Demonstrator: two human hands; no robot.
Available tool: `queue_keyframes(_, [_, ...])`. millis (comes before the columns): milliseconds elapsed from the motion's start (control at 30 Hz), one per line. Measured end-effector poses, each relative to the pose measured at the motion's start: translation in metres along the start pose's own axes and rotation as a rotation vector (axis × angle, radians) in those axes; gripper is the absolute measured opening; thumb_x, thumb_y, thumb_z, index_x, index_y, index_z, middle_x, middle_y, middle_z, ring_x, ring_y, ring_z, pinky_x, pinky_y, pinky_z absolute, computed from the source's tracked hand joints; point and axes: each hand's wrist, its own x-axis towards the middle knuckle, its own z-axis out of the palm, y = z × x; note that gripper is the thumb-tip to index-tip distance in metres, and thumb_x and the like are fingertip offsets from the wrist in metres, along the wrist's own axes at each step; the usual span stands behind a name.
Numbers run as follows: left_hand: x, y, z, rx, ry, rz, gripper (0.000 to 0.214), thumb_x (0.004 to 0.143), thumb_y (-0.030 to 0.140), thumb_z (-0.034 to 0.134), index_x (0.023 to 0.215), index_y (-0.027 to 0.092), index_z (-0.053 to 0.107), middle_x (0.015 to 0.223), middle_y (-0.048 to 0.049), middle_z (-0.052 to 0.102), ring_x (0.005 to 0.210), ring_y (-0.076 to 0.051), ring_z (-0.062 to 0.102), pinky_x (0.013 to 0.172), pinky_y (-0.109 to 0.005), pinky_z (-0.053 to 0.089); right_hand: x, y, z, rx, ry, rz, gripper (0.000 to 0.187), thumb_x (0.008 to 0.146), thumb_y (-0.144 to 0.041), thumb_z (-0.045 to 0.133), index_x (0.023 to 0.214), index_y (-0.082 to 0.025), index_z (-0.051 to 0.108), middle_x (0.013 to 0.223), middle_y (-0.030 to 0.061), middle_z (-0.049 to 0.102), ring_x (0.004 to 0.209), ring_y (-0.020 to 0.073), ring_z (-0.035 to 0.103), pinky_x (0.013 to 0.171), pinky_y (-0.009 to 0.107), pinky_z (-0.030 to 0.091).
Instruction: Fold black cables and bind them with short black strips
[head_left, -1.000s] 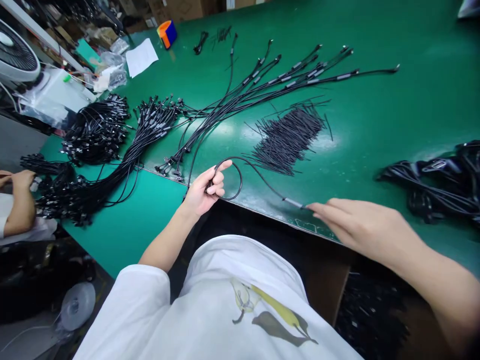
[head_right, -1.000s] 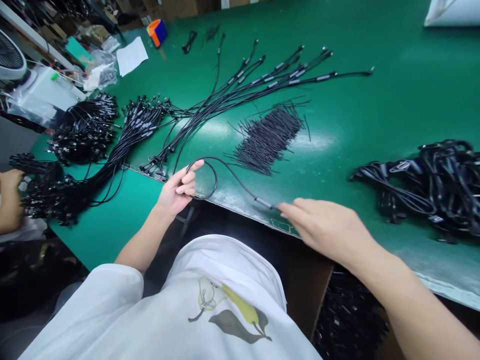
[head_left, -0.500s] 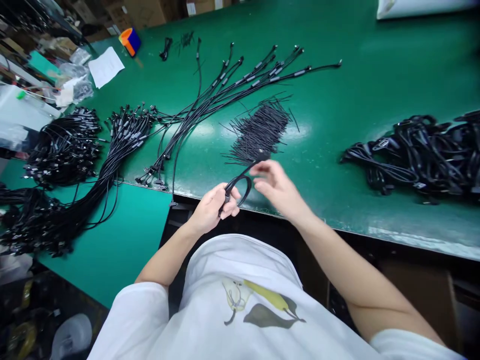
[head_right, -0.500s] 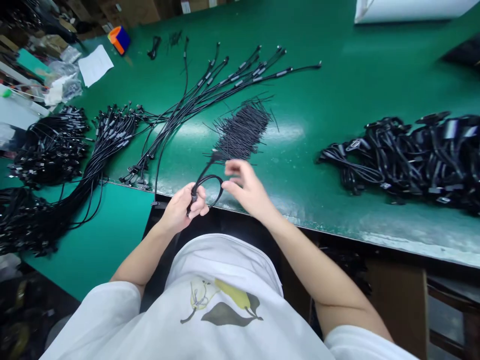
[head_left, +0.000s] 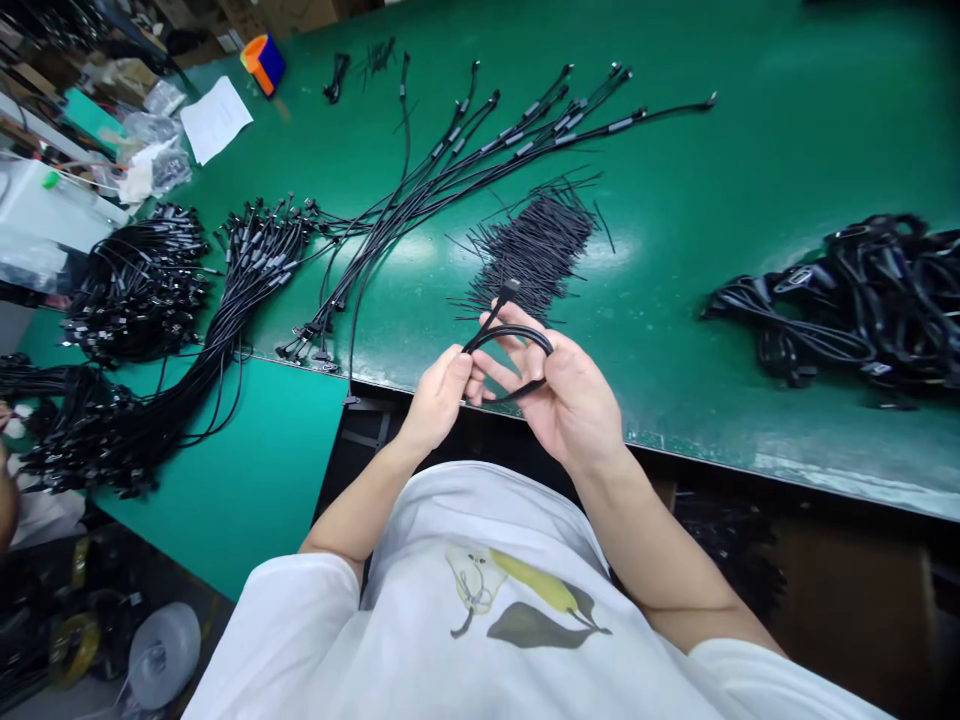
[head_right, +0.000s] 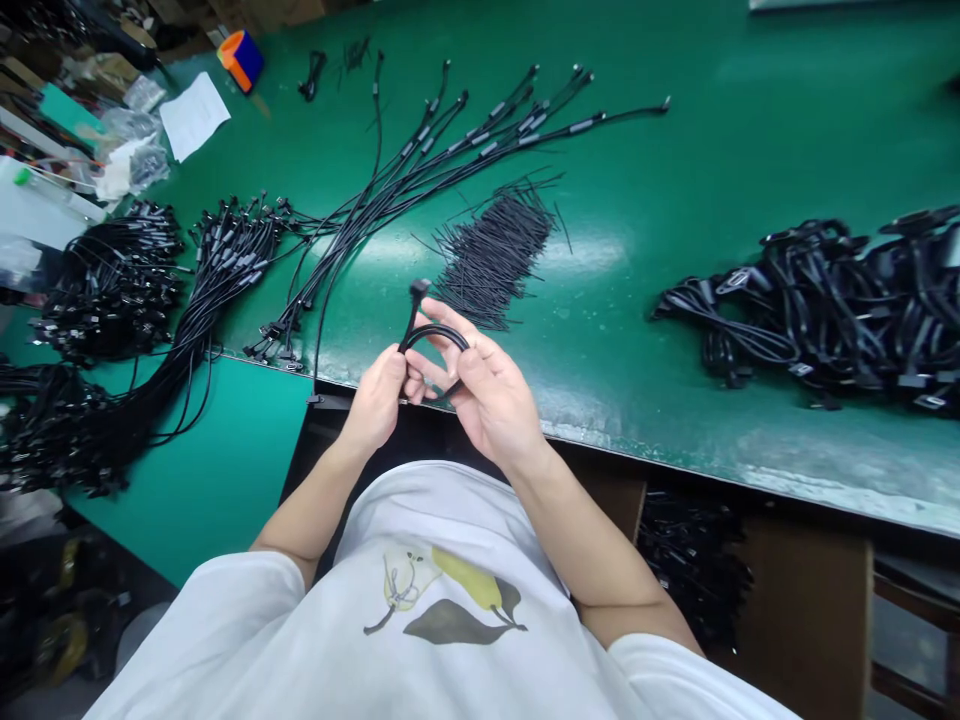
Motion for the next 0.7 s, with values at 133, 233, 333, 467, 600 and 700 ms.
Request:
queue_keyframes(133, [-0.001,0.0,0.0,0.233,-0.134,0.017,0.045,0.093,0.059,0.046,0.076,0.018,0.053,0.074,-0.0003,0.054,0.071,-0.012,0.054,0.077,-0.028,0.049,0.004,0.002,0.005,-0.025,0.16,-0.143,0.052,0.082,-0.065,0.064,0.067,-0.02,0.042,0.12,0.0056,0.065,0.121,0.022,0.057,0.099,0.041,0.053])
queue_keyframes(233, [-0.003,-0.004,0.0,0.25,-0.207,-0.018,0.047,0.091,0.061,0.046,0.074,0.017,0.053,0.08,-0.0023,0.056,0.074,-0.013,0.055,0.074,-0.027,0.049,0.006,0.005,0.005,0.035,0.172,-0.108,0.05,0.08,-0.065,0.067,0.073,-0.021,0.045,0.107,0.0051,0.066,0.108,0.0198,0.063,0.091,0.038,0.056])
queue_keyframes(333, [-0.006,-0.011,0.001,0.17,-0.292,-0.122,0.047,0.089,0.063,0.049,0.079,0.017,0.052,0.078,-0.0023,0.059,0.072,-0.013,0.058,0.071,-0.028,0.051,0.008,0.008,0.004,0.091,0.23,-0.018,0.052,0.076,-0.068,0.068,0.078,-0.022,0.046,0.089,0.0015,0.062,0.085,0.0149,0.064,0.068,0.028,0.057])
queue_keyframes(467, [-0.012,-0.019,0.005,0.002,-0.38,-0.25,0.042,0.088,0.058,0.057,0.095,0.017,0.048,0.075,-0.0003,0.061,0.069,-0.014,0.064,0.066,-0.028,0.051,0.011,0.01,0.005,0.12,0.302,0.006,0.058,0.072,-0.074,0.067,0.076,-0.022,0.041,0.074,-0.0034,0.051,0.054,0.0061,0.047,0.046,0.02,0.043])
queue_keyframes(600, [-0.014,-0.02,0.006,-0.083,-0.447,-0.316,0.054,0.082,0.054,0.067,0.115,0.016,0.048,0.078,-0.001,0.063,0.071,-0.013,0.064,0.062,-0.025,0.047,0.013,0.008,0.005,0.068,0.228,0.048,0.06,0.069,-0.079,0.065,0.088,-0.024,0.048,0.078,-0.0047,0.052,0.045,0.0026,0.036,0.038,0.017,0.031])
queue_keyframes(700, [-0.011,-0.021,0.001,-0.127,-0.479,-0.391,0.061,0.076,0.064,0.068,0.11,0.015,0.056,0.084,-0.0051,0.066,0.079,-0.015,0.064,0.067,-0.026,0.048,0.015,0.006,0.003,0.036,0.263,0.067,0.058,0.076,-0.081,0.056,0.09,-0.024,0.051,0.067,-0.0064,0.044,0.041,0.0026,0.028,0.035,0.017,0.025])
